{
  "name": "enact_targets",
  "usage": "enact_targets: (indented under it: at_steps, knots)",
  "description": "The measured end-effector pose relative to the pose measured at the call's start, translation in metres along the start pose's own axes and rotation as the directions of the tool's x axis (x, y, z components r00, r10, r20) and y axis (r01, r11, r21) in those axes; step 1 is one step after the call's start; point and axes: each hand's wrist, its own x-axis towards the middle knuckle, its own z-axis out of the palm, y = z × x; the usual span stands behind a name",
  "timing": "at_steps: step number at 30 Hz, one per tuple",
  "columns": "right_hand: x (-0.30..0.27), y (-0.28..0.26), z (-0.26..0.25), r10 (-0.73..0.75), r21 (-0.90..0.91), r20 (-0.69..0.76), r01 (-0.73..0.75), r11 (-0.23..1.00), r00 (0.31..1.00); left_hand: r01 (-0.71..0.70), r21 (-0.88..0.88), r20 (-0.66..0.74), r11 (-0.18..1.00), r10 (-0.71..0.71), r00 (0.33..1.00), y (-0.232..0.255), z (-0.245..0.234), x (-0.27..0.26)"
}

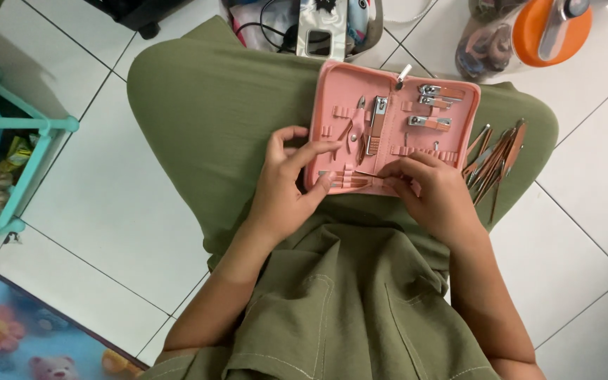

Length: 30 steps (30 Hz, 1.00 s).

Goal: The person sits on the floor and organizes a pink manicure kit. They repeatedly remove metal tools from the elastic slots, place them on their lap, and then return them to the kit one by one.

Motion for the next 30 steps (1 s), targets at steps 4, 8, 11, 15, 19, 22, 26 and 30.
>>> enact_targets:
  at_steps: [4, 8, 11, 15, 19, 22, 26, 30]
  knots:
    - [0.005, 0.000, 0.001, 0.142, 0.038, 0.050, -0.144, 0.989, 0.989, 0.128, -0.001, 0.127, 0.992, -0.127, 0.984, -0.006, -0.001, -0.001]
    - [0.008, -0.001, 0.002, 0.145, 0.062, 0.040, -0.147, 0.987, 0.989, 0.119, -0.107, 0.156, 0.987, -0.102, 0.982, -0.014, 0.009, 0.002]
    - [0.006, 0.002, 0.002, 0.050, 0.028, -0.001, -0.050, 0.998, 0.999, 0.121, -0.154, 0.170, 0.981, -0.094, 0.981, -0.021, 0.015, 0.005]
    - [0.005, 0.011, 0.002, -0.224, -0.104, -0.050, 0.218, 0.970, 0.973, 0.034, -0.279, 0.197, 0.960, 0.022, 0.980, -0.029, 0.014, 0.009]
    - [0.008, 0.019, 0.004, -0.254, -0.202, 0.002, 0.249, 0.947, 0.967, 0.054, -0.290, 0.243, 0.956, 0.019, 0.970, -0.033, 0.011, 0.011]
    - [0.011, 0.020, 0.007, -0.177, -0.152, 0.012, 0.177, 0.972, 0.984, 0.041, -0.284, 0.233, 0.958, 0.027, 0.972, -0.034, 0.010, 0.012]
    - [0.012, 0.017, 0.003, -0.001, 0.001, 0.094, 0.000, 1.000, 0.996, 0.076, -0.325, 0.244, 0.943, 0.006, 0.970, -0.036, 0.012, 0.011]
    - [0.014, 0.013, -0.002, -0.018, 0.020, 0.147, 0.016, 1.000, 0.989, 0.094, -0.331, 0.246, 0.939, -0.010, 0.969, -0.038, 0.011, 0.011]
